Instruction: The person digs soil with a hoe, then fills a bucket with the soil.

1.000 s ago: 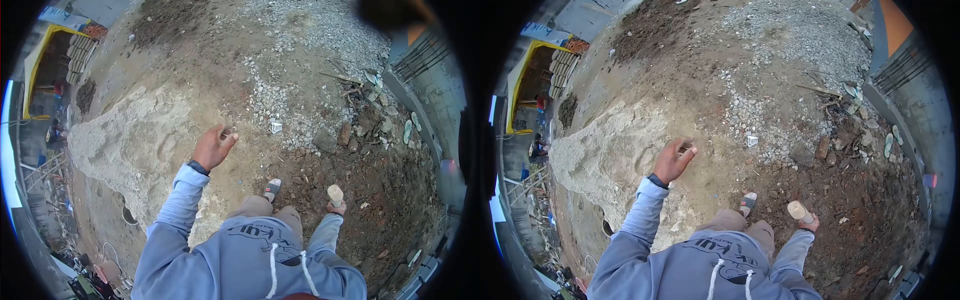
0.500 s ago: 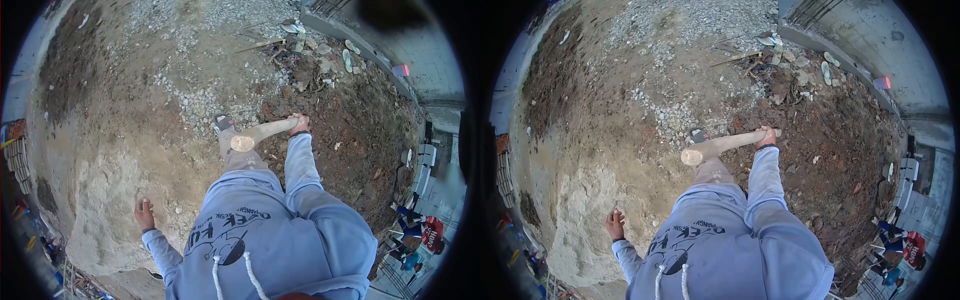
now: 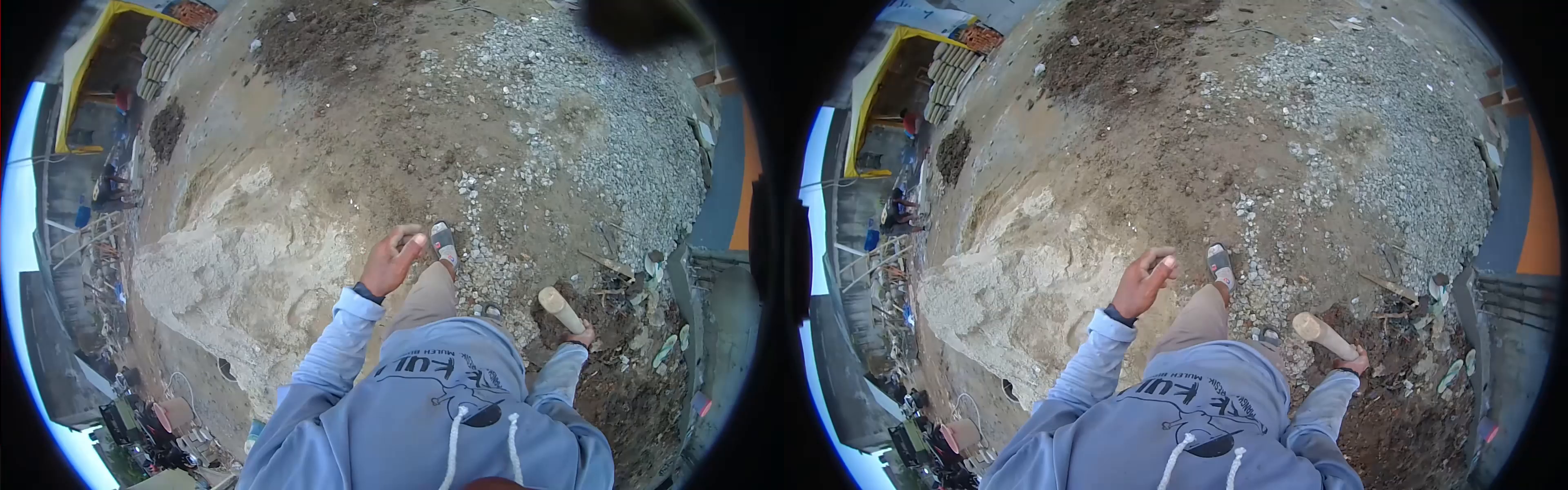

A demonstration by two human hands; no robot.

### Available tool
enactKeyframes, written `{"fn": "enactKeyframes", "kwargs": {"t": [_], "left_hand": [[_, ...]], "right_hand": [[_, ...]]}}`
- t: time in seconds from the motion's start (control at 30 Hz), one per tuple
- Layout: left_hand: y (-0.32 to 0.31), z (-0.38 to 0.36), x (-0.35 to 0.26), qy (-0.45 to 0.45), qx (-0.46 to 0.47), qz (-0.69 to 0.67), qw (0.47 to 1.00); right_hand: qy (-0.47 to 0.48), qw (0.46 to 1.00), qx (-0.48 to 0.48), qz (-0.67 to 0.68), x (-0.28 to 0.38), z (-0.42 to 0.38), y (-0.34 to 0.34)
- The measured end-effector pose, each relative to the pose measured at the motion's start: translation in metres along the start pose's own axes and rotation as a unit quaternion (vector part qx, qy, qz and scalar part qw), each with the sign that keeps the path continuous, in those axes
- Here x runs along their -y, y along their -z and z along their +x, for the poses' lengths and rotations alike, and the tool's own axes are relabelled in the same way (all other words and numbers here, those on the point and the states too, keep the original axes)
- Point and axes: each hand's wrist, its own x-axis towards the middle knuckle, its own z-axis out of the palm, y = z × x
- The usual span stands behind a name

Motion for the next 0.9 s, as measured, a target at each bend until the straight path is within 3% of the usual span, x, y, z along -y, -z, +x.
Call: {"fn": "enactKeyframes", "kwargs": {"t": [0.03,0.07,0.1,0.13,0.17,0.23,0.27,0.33,0.43,0.5,0.57,0.63,0.7,0.73,0.83,0.87,0.9], "left_hand": [[-0.004,0.029,-0.029,-0.064,0.030,0.038,0.997],[-0.006,0.050,-0.064,-0.142,0.067,0.039,0.987],[-0.009,0.077,-0.080,-0.214,0.100,0.058,0.970],[-0.008,0.096,-0.108,-0.313,0.109,0.126,0.935],[-0.009,0.107,-0.137,-0.395,0.110,0.189,0.892],[-0.005,0.134,-0.177,-0.459,0.193,0.193,0.846],[-0.008,0.149,-0.179,-0.447,0.188,0.188,0.854],[-0.013,0.180,-0.190,-0.485,0.220,0.293,0.794],[-0.014,0.230,-0.157,-0.501,0.208,0.316,0.778],[-0.001,0.275,-0.145,-0.510,0.238,0.434,0.703],[0.015,0.333,-0.139,-0.496,0.254,0.445,0.701],[0.036,0.399,-0.137,-0.479,0.271,0.468,0.691],[0.060,0.463,-0.143,-0.466,0.324,0.448,0.691],[0.073,0.494,-0.149,-0.468,0.322,0.449,0.690],[0.113,0.576,-0.175,-0.472,0.336,0.431,0.692],[0.125,0.604,-0.185,-0.440,0.375,0.427,0.696],[0.138,0.626,-0.196,-0.406,0.414,0.424,0.696]], "right_hand": [[0.169,0.949,-0.021,-0.266,-0.004,-0.020,-0.023],[0.329,0.798,-0.038,-0.503,-0.004,-0.039,-0.046],[0.290,0.821,0.008,-0.492,-0.005,-0.022,-0.062],[0.204,0.922,0.009,-0.328,-0.009,0.003,-0.079],[0.154,0.955,0.020,-0.254,-0.008,0.014,-0.110],[0.073,0.987,0.000,-0.142,-0.012,0.014,-0.167],[0.064,0.989,-0.021,-0.134,-0.017,0.011,-0.193],[0.058,0.990,-0.032,-0.126,-0.030,0.004,-0.248],[0.055,0.989,-0.032,-0.132,-0.059,-0.002,-0.330],[0.064,0.984,-0.030,-0.162,-0.078,0.004,-0.375],[0.089,0.970,-0.026,-0.224,-0.094,0.017,-0.415],[0.140,0.931,-0.021,-0.336,-0.112,0.031,-0.460],[0.199,0.856,-0.003,-0.476,-0.126,0.042,-0.508],[0.113,0.905,0.004,-0.411,-0.122,0.048,-0.530],[0.143,0.795,0.116,-0.579,-0.117,0.056,-0.605],[0.095,0.893,0.036,-0.439,-0.115,0.063,-0.637],[0.045,0.958,-0.043,-0.280,-0.113,0.066,-0.667]]}}
